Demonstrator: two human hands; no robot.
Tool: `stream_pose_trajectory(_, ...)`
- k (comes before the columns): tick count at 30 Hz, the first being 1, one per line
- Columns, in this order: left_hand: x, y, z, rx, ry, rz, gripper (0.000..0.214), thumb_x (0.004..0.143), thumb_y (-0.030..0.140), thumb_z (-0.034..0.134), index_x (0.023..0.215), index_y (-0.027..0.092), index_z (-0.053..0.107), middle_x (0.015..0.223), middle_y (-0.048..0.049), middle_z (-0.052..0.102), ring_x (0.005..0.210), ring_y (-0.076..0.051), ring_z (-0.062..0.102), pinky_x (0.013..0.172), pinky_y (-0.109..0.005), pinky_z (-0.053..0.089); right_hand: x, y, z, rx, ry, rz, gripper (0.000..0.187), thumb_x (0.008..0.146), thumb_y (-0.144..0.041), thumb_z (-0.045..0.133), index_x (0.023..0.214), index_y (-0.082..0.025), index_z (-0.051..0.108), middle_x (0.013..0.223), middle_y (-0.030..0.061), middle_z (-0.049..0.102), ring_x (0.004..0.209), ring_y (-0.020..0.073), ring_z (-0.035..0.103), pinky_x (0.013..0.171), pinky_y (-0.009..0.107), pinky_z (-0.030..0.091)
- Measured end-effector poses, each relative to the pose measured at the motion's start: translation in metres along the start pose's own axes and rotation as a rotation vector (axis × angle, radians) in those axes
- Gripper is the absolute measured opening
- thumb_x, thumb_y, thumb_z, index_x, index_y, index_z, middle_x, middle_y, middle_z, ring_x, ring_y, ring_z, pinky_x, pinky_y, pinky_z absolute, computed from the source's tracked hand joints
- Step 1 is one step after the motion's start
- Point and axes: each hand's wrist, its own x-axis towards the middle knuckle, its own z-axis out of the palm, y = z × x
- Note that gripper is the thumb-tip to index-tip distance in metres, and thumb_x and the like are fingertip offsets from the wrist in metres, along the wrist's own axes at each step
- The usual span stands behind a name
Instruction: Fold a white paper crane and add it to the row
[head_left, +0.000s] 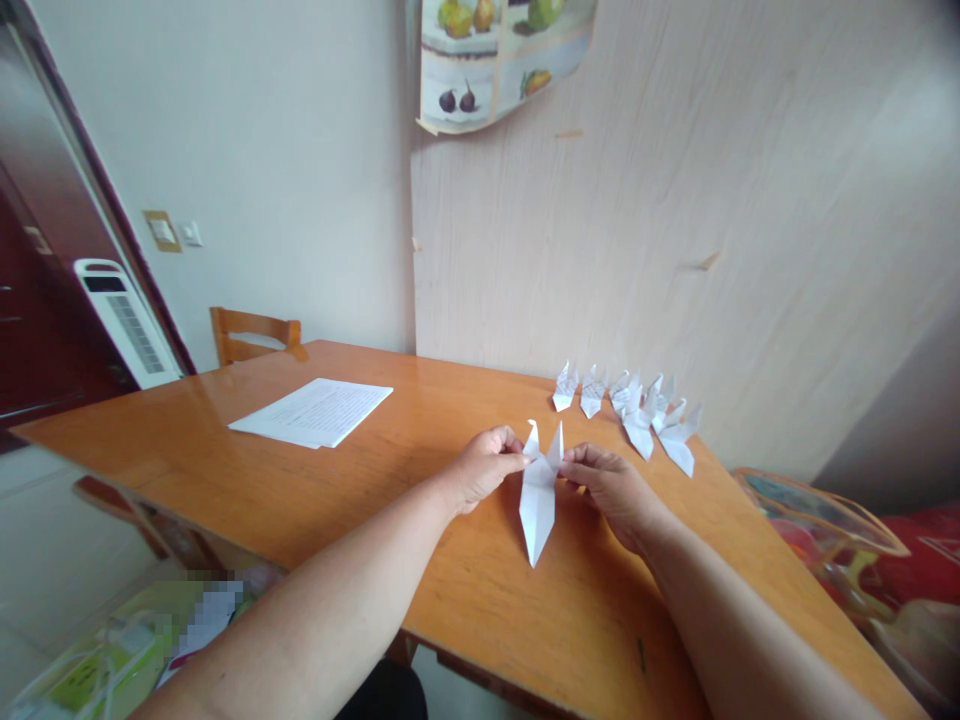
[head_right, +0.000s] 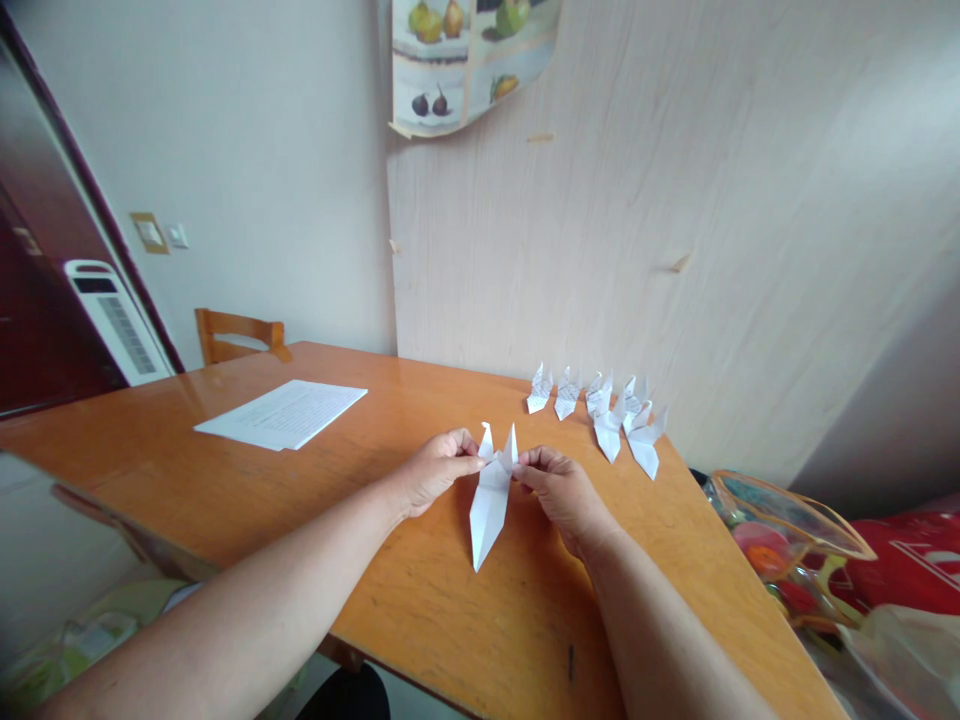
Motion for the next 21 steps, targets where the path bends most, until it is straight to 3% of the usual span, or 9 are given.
stream_pose_trajectory(7, 0.0007, -0.0011, 0.0003, 0.059, 0.045, 0.005, 0.018, 0.072, 0.027, 0.069, 0.077, 0.019, 0.053, 0.075, 0.0027, 0.055, 0.073, -0.014, 0.048, 0.072, -0.028, 0.036, -0.0056, -0.0084, -0.0003, -0.004, 0.014, 0.011, 0.013, 0.072, -0.025, 0.067, 0.083, -0.022, 0.061, 0.077, -0.0004, 0.063, 0.067, 0.0144, 0.05, 0.058, 0.029, 0.03)
stream_pose_trajectory(13, 0.0009, -0.0016, -0.0001, 0.094, 0.03, 0.007, 0.019, 0.074, 0.029, 0.069, 0.078, 0.019, 0.053, 0.075, 0.0026, 0.055, 0.073, -0.014, 0.049, 0.071, -0.027, 0.037, -0.0066, -0.0077, 0.004, -0.073, -0.05, -0.05, 0.025, 0.077, -0.043, 0.074, 0.082, -0.021, 0.063, 0.073, -0.0019, 0.058, 0.066, 0.0137, 0.045, 0.061, 0.029, 0.031)
stream_pose_trajectory(21, 0.0017, -0.0027, 0.0, 0.094, 0.048, 0.02, 0.018, 0.073, 0.028, 0.068, 0.078, 0.019, 0.053, 0.075, 0.0029, 0.055, 0.073, -0.014, 0.049, 0.071, -0.027, 0.037, -0.0062, -0.0076, 0.0072, -0.103, 0.037, -0.086, 0.033, 0.072, -0.05, 0.079, 0.07, -0.022, 0.061, 0.066, -0.0026, 0.057, 0.062, 0.0133, 0.043, 0.062, 0.03, 0.032)
